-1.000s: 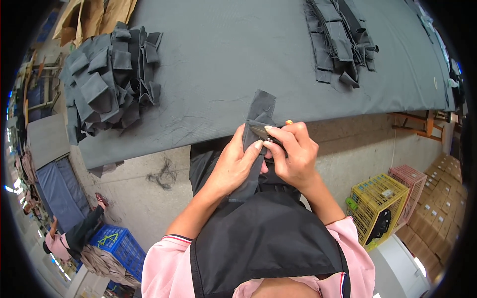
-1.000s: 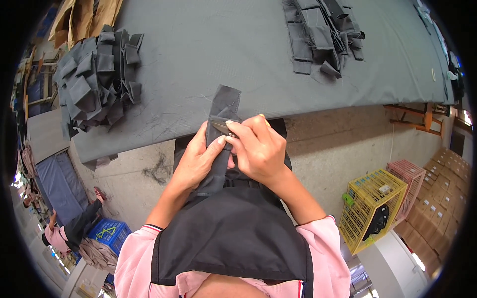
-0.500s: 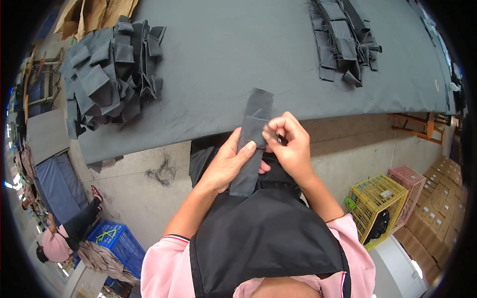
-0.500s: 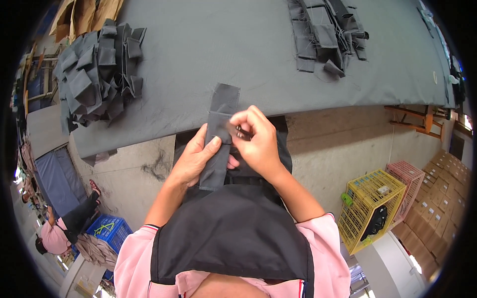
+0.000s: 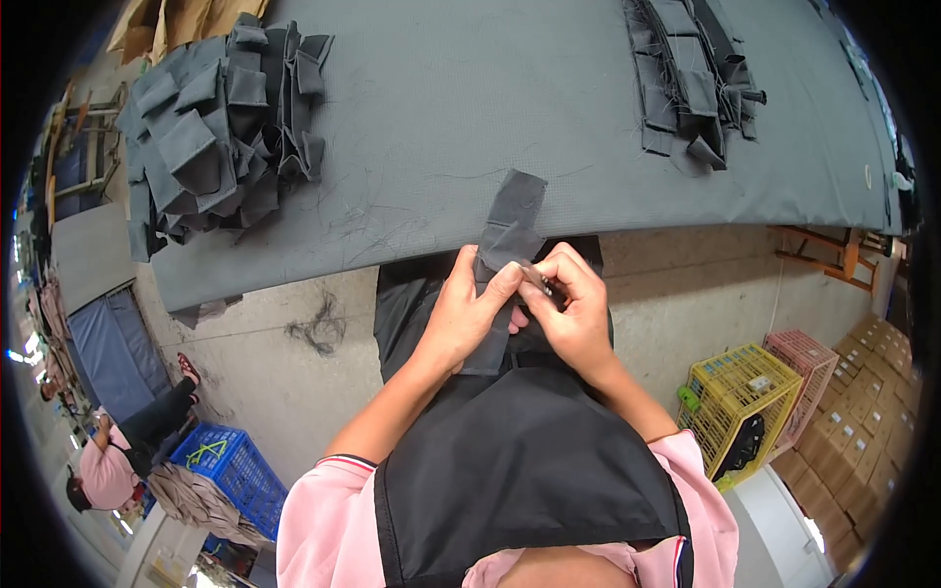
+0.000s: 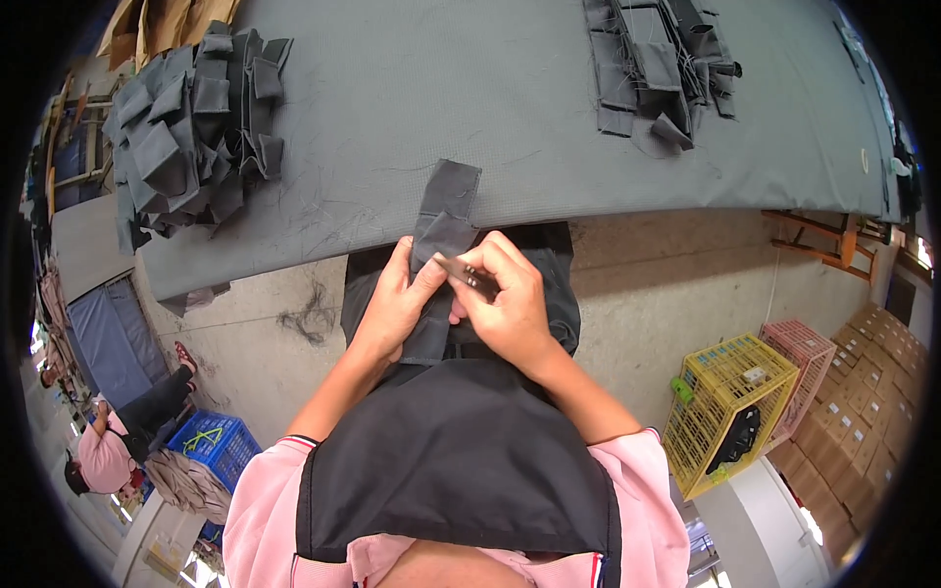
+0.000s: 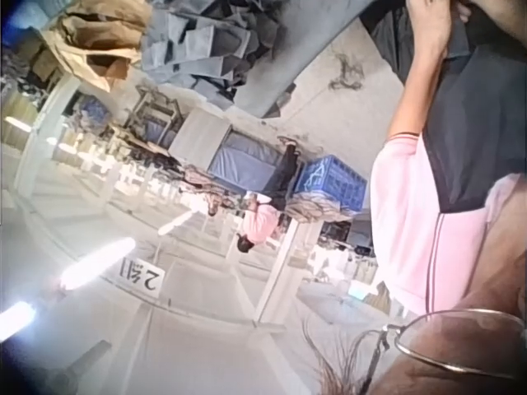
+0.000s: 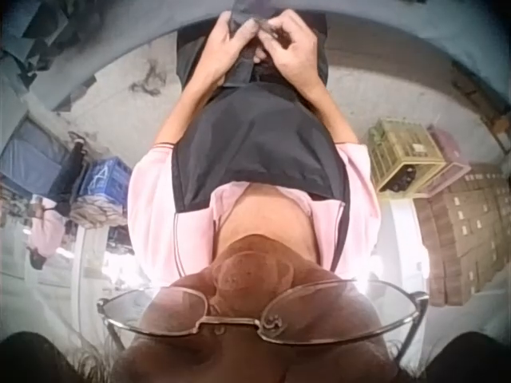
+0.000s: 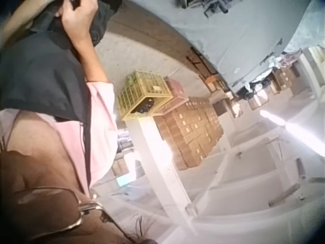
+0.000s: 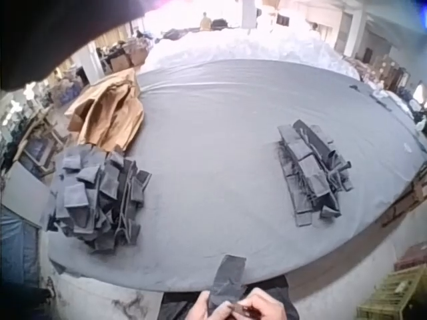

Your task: The person is trimming loose threads from black fabric strips using a pair of clippers at a factory workbench.

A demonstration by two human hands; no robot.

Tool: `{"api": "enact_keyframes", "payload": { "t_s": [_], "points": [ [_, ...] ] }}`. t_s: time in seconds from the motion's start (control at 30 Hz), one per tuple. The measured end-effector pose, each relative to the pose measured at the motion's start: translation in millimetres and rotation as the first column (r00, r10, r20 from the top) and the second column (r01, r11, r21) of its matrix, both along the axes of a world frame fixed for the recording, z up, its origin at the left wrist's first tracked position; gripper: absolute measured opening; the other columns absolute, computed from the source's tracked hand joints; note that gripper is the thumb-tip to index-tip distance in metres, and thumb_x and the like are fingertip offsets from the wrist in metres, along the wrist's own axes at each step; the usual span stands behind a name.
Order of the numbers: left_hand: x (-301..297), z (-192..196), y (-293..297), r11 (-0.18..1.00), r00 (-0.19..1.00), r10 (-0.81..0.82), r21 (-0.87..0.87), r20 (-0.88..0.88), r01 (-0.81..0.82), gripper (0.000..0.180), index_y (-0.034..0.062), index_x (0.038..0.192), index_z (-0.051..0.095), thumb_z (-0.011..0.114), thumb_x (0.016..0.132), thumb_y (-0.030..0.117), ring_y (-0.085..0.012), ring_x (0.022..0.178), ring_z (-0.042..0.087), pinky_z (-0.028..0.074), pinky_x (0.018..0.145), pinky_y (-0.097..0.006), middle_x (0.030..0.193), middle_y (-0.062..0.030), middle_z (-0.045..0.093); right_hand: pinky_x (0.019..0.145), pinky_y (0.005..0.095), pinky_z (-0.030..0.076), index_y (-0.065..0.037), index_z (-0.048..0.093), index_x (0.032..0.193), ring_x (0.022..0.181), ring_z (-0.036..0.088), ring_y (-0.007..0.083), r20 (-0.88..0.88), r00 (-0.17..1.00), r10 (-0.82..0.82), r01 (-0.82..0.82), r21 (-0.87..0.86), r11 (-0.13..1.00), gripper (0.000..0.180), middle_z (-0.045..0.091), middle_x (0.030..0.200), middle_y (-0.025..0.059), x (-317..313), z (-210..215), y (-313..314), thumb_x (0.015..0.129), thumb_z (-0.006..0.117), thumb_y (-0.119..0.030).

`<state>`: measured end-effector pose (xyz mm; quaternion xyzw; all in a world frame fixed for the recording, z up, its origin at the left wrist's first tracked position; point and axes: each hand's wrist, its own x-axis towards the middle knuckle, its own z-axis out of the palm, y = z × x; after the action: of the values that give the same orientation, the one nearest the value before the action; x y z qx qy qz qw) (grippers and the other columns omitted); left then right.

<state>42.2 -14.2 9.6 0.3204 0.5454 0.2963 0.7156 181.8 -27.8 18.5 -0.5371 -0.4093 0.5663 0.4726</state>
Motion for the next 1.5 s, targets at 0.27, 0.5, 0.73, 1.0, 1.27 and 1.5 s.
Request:
{"api": "enact_keyframes", "payload": {
  "t_s": [0.27,0.5,0.73,1.0,1.27,1.5],
  "points": [
    [-3.2,23.3,11.4,0.948,0.957,-0.227,0.184,-0.182,0.260,0.023,-0.0019,0.101,0.047,0.052,0.093,0.019,-0.0144,0.062,0.064,0.051,0.057,-0.027,0.080,-0.0092,0.065,0.052,0.0240,0.043,-0.001,0.063,0.091,0.063,0.059,0.0149,0.498,0.850,0.173,-0.303,0.192,0.933,0.025,0.062,0.074,0.0074,8.9,11.3,36.6,0.067,0.064,0.006],
    [-13.5,17.0,13.2,0.987,0.987,-0.155,0.037,-0.042,0.156,0.024,-0.0034,0.101,0.047,0.051,0.093,0.018,-0.0146,0.061,0.064,0.052,0.056,-0.027,0.082,-0.0093,0.067,0.054,0.0276,0.045,-0.004,0.062,0.093,0.063,0.059,0.0190,0.544,0.830,0.123,-0.310,0.267,0.913,0.026,0.058,0.082,0.0065,24.1,24.8,34.3,0.069,0.072,-0.009],
    [-7.5,17.5,13.9,0.947,0.927,-0.235,0.145,-0.293,0.286,0.021,-0.0032,0.105,0.047,0.053,0.092,0.012,-0.0142,0.064,0.065,0.049,0.056,-0.026,0.077,-0.0090,0.065,0.050,0.0303,0.044,-0.005,0.062,0.086,0.060,0.057,0.0190,0.736,0.659,0.151,-0.453,0.228,0.862,0.024,0.052,0.076,0.0054,21.6,32.9,29.2,0.065,0.073,-0.008],
    [-5.2,13.5,12.1,0.909,0.844,-0.199,0.229,-0.499,0.349,0.032,-0.0060,0.112,0.043,0.055,0.089,0.013,-0.0267,0.061,0.066,0.050,0.057,-0.034,0.068,-0.0154,0.064,0.050,0.0303,0.044,-0.005,0.062,0.085,0.056,0.056,0.0198,0.796,0.605,-0.006,-0.456,0.352,0.817,0.022,0.050,0.073,0.0047,25.9,28.9,23.4,0.065,0.071,-0.007],
    [-4.8,17.7,15.3,0.915,0.868,-0.195,0.234,-0.456,0.329,0.035,-0.0051,0.115,0.043,0.056,0.090,0.015,-0.0219,0.060,0.066,0.050,0.058,-0.031,0.070,-0.0127,0.066,0.052,0.0291,0.044,-0.004,0.064,0.086,0.059,0.056,0.0162,0.513,0.840,0.176,-0.332,0.229,0.915,0.015,0.051,0.074,0.0053,25.1,19.8,34.5,0.071,0.067,-0.003],
    [-10.3,16.8,16.4,0.993,0.976,-0.099,-0.040,0.196,0.109,0.031,-0.0036,0.114,0.044,0.053,0.093,0.018,-0.0142,0.067,0.061,0.052,0.060,-0.027,0.094,-0.0119,0.061,0.055,0.0239,0.044,-0.001,0.066,0.086,0.062,0.054,0.0110,0.409,0.903,0.127,-0.251,0.263,0.932,0.014,0.050,0.074,0.0047,29.9,25.0,23.6,0.072,0.067,0.000]
  ]
}}
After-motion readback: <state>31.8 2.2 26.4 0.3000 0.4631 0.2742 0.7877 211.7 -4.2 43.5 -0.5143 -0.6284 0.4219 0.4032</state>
